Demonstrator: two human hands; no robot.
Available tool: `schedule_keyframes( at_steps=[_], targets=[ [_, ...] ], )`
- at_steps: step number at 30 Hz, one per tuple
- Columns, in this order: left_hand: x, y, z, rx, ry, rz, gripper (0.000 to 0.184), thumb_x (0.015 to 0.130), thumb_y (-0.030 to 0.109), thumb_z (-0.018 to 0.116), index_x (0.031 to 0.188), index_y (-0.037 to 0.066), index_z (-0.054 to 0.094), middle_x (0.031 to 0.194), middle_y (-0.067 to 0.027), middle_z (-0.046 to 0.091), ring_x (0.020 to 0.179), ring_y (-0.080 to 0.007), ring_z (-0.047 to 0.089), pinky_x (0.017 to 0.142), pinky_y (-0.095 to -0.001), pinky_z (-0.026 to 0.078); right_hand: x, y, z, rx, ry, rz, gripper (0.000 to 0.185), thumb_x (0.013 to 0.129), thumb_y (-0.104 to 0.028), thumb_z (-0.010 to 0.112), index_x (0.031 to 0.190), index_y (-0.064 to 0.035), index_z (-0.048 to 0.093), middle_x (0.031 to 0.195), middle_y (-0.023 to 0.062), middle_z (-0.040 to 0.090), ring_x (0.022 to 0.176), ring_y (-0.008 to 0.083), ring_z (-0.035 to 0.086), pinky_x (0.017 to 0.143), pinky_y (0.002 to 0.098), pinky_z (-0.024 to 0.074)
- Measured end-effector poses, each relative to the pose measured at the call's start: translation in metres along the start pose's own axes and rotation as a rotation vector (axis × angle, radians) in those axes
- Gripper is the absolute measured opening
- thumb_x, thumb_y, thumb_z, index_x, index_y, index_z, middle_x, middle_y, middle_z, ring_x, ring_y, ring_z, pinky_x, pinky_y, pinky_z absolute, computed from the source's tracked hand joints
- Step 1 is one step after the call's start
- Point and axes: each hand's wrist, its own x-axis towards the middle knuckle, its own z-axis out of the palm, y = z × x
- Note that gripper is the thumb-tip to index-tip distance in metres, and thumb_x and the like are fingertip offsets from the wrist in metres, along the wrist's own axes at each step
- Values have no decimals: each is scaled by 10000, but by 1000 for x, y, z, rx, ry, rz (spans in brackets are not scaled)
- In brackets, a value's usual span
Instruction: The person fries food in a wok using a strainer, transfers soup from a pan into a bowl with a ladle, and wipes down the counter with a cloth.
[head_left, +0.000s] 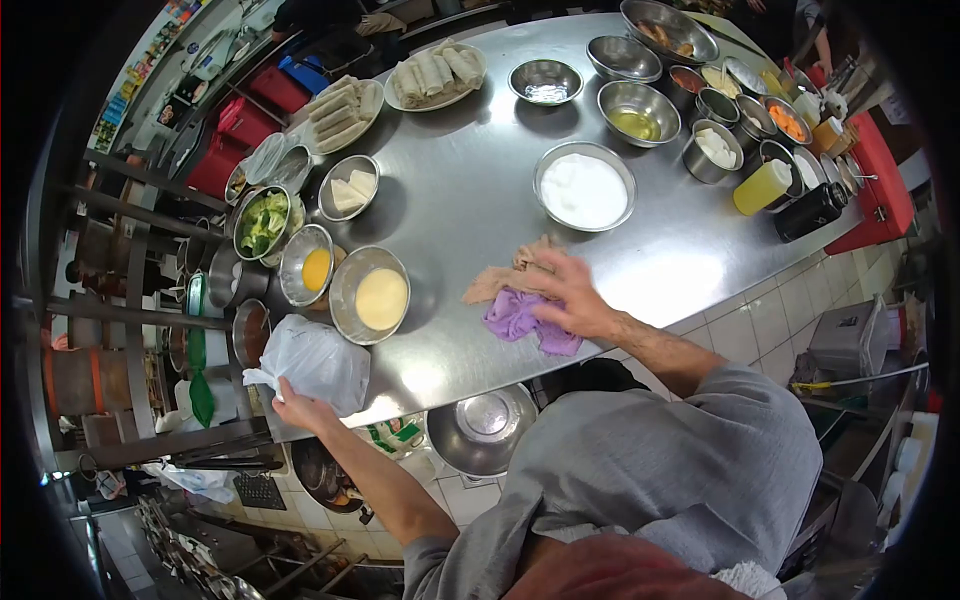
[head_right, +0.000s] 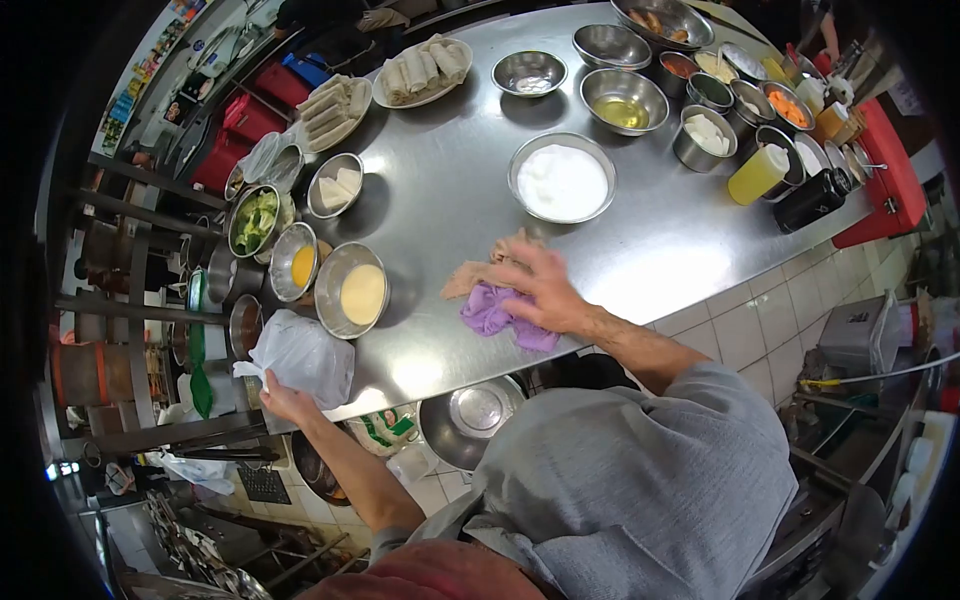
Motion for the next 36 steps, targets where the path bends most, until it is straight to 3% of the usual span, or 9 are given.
schedule_keyframes(
  at_steps=[4,5,7,10,16,22,26,29,36],
  targets=[
    [-49,14,-36,946,-173,541,556,795,288,646,1200,-42,454,1132,-171,487,1057,-317,461,909,-436,368,-5,63,-33,-118,738,502,539,839,-240,587,1298,-68,363,1199,172,327,1092,270,385,934,364,331],
    [-65,16,-42,1180,-66,828,562,792,309,651,1201,-27,462,1170,-174,463,1117,-332,420,930,-451,347,1,86,-41,120,852,641,511,842,-269,557,1266,-28,404,1192,171,362,1041,301,388,907,393,336],
    [-64,-28,-67,984,26,646,586,792,317,655,1224,-14,437,1257,-205,386,1188,-361,344,964,-471,312,25,85,-79,974,766,987,469,864,-236,512,1258,-4,403,1165,143,446,976,232,457,829,352,415],
    [-110,-70,-79,982,116,523,686,794,337,656,1296,2,329,1279,-230,333,1185,-377,334,957,-477,327,43,100,-69,882,622,849,428,867,-178,464,1247,9,409,1098,119,528,921,166,506,746,309,459],
    [-242,-94,-55,894,-461,665,668,775,213,660,1291,-16,302,1281,-231,253,1200,-361,252,1004,-493,194,89,105,-11,1071,492,770,400,790,-31,433,1190,-13,432,980,141,538,809,195,568,575,313,508],
    [-285,-93,-10,612,-799,509,544,851,201,554,1293,-2,310,1297,-201,233,1183,-336,280,977,-454,275,107,35,24,519,432,467,475,797,-226,569,1201,-10,443,1169,201,464,1096,344,448,931,408,371],
    [-273,-118,-4,526,-760,531,488,887,211,494,1289,-2,317,1280,-194,249,1124,-322,332,948,-441,315,28,-12,16,-153,-106,-319,459,777,-412,578,1175,-188,531,1240,131,444,1219,306,356,962,543,276],
    [-277,-105,2,536,-761,531,498,878,245,514,1248,-46,349,1233,-219,314,1133,-349,342,966,-444,299,15,-3,35,-82,-128,-409,396,766,-407,581,1123,-235,578,1233,68,454,1209,280,376,944,635,224],
    [-274,-105,-7,625,-839,624,516,824,234,597,1223,-21,393,1214,-202,349,1136,-343,353,967,-447,286,3,83,-47,-460,-90,191,310,850,-345,486,1123,-222,568,1223,43,466,1214,270,350,943,545,270]
  ],
)
